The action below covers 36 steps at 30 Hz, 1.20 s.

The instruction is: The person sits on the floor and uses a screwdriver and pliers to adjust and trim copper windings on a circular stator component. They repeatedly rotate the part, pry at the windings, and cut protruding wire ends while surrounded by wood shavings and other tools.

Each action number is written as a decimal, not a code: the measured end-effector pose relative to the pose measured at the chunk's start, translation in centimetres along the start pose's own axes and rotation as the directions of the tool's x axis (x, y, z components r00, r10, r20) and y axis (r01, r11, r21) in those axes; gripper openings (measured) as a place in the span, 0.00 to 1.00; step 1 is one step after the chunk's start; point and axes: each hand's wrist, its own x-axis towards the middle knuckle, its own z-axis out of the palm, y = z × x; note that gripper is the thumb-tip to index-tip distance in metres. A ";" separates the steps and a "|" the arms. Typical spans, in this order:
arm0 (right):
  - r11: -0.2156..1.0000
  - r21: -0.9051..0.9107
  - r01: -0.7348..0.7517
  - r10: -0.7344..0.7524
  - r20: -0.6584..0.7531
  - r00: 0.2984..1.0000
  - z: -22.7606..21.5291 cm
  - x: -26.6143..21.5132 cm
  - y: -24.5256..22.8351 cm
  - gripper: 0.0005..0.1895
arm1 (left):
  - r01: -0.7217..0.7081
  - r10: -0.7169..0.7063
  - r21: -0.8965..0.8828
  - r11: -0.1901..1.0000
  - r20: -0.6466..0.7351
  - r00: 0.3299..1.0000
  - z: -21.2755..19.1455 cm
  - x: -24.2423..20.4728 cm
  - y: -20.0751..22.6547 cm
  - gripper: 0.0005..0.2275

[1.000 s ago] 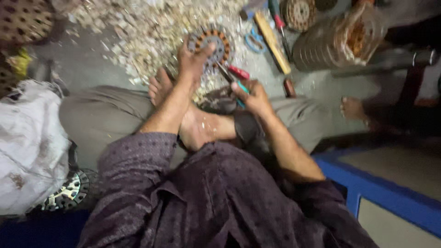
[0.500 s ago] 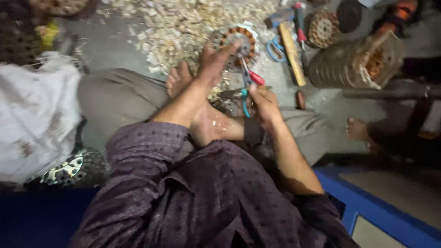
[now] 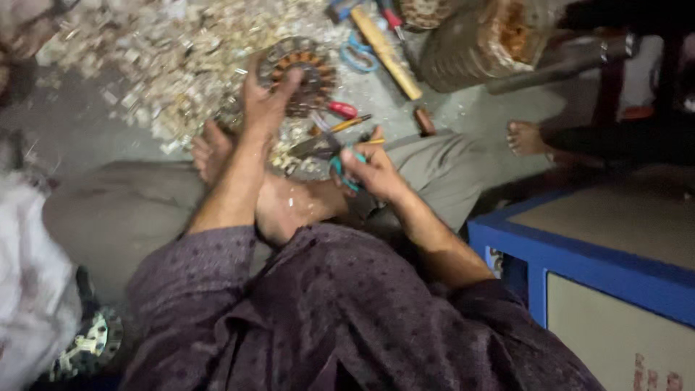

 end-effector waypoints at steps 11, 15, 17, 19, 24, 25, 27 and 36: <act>0.224 -0.953 -0.203 -0.904 -0.282 0.322 -20.4 -5.7 -9.6 0.11 | 0.287 -0.348 -0.326 0.901 -0.144 0.926 -1.9 0.5 -0.7 0.33; -0.096 -0.615 -0.783 -0.678 -0.536 0.504 -27.4 -5.8 -10.7 0.08 | 0.313 -0.379 -0.443 0.840 -0.068 0.923 -0.8 0.2 1.4 0.30; -0.077 -0.653 -0.753 -0.705 -0.498 0.504 -28.5 -5.5 -10.1 0.12 | 0.274 -0.320 -0.476 0.836 -0.016 0.947 -0.8 0.3 2.2 0.33; -0.012 -0.678 -0.735 -0.709 -0.512 0.484 -27.9 -5.9 -8.3 0.13 | 0.266 -0.314 -0.489 0.831 -0.017 0.949 -1.1 -0.2 2.0 0.35; 0.226 -0.846 -0.483 -0.797 -0.446 0.408 -20.0 -6.1 -5.9 0.16 | 0.078 -0.153 -0.458 0.885 -0.128 0.980 -0.7 0.4 0.4 0.36; 0.400 -0.878 -0.261 -0.690 -0.476 0.545 -17.8 -5.7 -6.2 0.17 | 0.077 -0.149 -0.376 0.923 -0.165 0.975 -0.7 0.9 0.5 0.36; 0.685 -0.728 -0.032 -0.476 -0.480 0.737 -12.8 -4.2 -5.5 0.18 | 0.095 -0.143 -0.208 0.974 -0.228 0.963 -0.6 0.9 0.3 0.35; 0.578 -0.812 0.079 -0.235 -0.074 0.969 -2.4 1.7 -4.9 0.20 | -0.089 0.052 -0.250 0.964 -0.153 0.987 -0.8 1.1 0.1 0.31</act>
